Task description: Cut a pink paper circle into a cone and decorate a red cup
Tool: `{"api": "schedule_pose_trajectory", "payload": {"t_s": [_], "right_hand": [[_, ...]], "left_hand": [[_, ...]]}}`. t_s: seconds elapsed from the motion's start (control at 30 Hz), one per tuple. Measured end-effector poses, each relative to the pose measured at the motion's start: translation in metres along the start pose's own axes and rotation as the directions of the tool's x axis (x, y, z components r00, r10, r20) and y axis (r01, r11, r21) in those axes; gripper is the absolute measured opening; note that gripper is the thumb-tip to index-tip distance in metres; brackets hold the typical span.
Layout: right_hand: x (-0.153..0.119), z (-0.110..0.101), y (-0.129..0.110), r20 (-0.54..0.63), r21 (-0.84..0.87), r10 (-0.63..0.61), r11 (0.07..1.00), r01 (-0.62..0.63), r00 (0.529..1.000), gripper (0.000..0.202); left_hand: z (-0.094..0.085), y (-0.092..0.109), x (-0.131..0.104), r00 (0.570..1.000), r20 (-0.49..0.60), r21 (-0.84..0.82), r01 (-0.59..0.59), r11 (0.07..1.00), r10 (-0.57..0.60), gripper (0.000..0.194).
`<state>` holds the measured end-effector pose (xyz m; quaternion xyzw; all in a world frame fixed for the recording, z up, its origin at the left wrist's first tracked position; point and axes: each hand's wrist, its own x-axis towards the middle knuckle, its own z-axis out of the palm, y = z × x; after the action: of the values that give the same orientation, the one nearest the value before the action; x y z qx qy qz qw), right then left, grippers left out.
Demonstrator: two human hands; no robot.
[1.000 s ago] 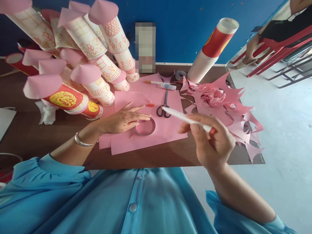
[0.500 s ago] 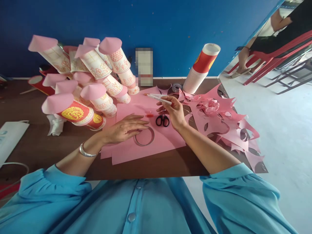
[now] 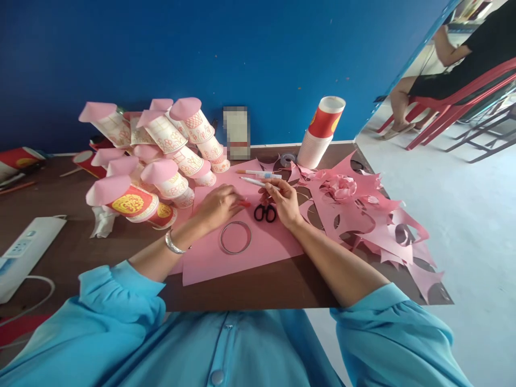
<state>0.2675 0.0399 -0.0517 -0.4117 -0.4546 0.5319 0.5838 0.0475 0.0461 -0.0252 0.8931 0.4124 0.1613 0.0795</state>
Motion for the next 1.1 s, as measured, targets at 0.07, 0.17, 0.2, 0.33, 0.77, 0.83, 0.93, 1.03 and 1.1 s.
{"api": "schedule_pose_trajectory", "payload": {"t_s": [0.07,0.17,0.2,0.33,0.77,0.83,0.93,1.03,1.1], "right_hand": [[-0.001,-0.001,-0.001,0.000,-0.014,-0.005,1.000,0.005,1.000,0.050],[-0.003,-0.002,-0.003,-0.010,-0.023,-0.008,1.000,0.008,1.000,0.047],[-0.003,-0.003,-0.004,-0.017,-0.023,-0.010,1.000,0.010,1.000,0.046],[-0.001,-0.004,-0.004,-0.036,-0.021,-0.015,1.000,0.014,0.999,0.044],[-0.005,-0.001,-0.007,0.050,-0.119,0.036,0.992,-0.029,0.998,0.040],[-0.005,-0.002,-0.006,0.049,-0.130,0.032,0.991,-0.025,0.998,0.040],[-0.006,-0.003,-0.004,0.078,-0.175,0.023,0.985,-0.009,0.997,0.041],[-0.008,-0.002,-0.003,0.142,-0.280,-0.028,0.958,0.067,0.989,0.040],[-0.009,-0.001,-0.002,0.182,-0.373,-0.080,0.917,0.144,0.980,0.037]], "left_hand": [[0.007,0.001,0.003,1.000,-0.006,0.009,0.007,1.000,-0.007,0.013],[0.012,-0.005,0.000,0.988,-0.128,-0.116,0.070,0.991,-0.085,0.009],[0.012,-0.009,-0.002,0.976,-0.175,-0.193,0.095,0.976,-0.130,0.009],[0.010,-0.025,-0.008,0.920,-0.291,-0.463,0.106,0.880,-0.264,0.015],[0.011,-0.027,-0.011,0.938,-0.311,-0.322,0.046,0.945,-0.152,0.013],[0.011,-0.027,-0.011,0.940,-0.311,-0.305,0.041,0.951,-0.140,0.014],[0.012,-0.025,-0.012,0.944,-0.305,-0.272,0.041,0.961,-0.127,0.010],[0.012,-0.022,-0.013,0.952,-0.295,-0.206,0.019,0.978,-0.081,0.002],[0.012,-0.021,-0.013,0.956,-0.290,-0.166,0.002,0.986,-0.050,0.002]]}}
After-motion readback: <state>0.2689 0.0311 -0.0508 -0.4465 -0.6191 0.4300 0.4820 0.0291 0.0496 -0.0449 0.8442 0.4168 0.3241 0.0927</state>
